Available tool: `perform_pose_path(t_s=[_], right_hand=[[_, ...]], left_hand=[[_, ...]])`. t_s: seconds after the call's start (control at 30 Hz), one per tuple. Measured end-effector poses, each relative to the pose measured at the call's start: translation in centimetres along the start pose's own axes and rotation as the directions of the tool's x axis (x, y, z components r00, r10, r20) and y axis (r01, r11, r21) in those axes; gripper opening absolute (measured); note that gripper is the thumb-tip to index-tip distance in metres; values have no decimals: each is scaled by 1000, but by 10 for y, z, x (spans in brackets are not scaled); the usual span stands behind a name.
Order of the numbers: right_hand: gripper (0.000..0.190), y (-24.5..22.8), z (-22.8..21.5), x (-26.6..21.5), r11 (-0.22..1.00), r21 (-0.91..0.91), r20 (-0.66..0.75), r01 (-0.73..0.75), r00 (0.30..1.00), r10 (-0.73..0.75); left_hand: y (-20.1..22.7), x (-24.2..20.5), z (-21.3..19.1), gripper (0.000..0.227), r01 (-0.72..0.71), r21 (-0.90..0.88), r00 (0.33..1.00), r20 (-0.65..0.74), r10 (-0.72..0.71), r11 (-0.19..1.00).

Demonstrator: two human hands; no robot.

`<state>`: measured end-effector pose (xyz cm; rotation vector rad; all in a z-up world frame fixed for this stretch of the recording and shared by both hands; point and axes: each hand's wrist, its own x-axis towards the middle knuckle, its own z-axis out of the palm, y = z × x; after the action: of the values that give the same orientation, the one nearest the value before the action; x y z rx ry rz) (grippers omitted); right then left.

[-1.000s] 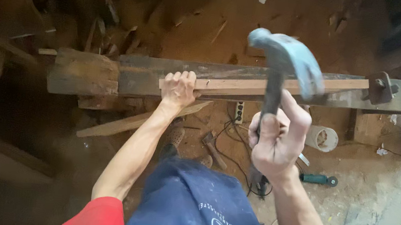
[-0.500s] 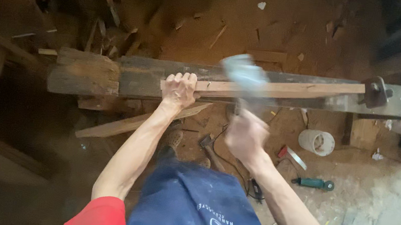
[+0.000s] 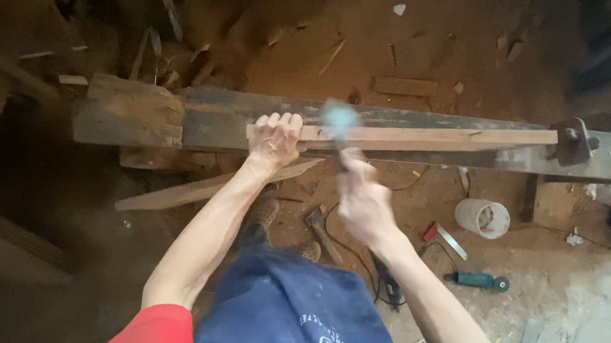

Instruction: The person hammers a nail into a wooden plank, uses an angle grinder to cut or smooth the wood, and then applies a white substance from a bucket onto the plank using a brush.

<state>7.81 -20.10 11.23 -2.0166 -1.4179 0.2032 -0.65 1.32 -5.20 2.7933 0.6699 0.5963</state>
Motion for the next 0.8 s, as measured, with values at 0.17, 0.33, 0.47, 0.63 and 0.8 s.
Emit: perform_pose_path(t_s=[0.17,0.33,0.47,0.63,0.8], right_hand=[[41,-7,7,-18,946,211,-49,-246,964,261],[41,-14,-38,-1,823,449,-3,-348,921,391],[41,-18,-32,8,936,353,-280,13,956,92],[41,-9,8,0,884,240,135,-401,915,379],[44,16,-10,-46,829,280,12,-484,865,501]], left_hand=[[1,2,-7,27,26,54,996,81,-30,998],[1,3,-4,37,-1,41,998,65,-2,999],[0,2,-1,33,28,31,995,95,-31,999],[-4,6,-4,34,15,-11,996,93,-14,1000],[1,4,-14,23,31,75,977,208,-46,997]])
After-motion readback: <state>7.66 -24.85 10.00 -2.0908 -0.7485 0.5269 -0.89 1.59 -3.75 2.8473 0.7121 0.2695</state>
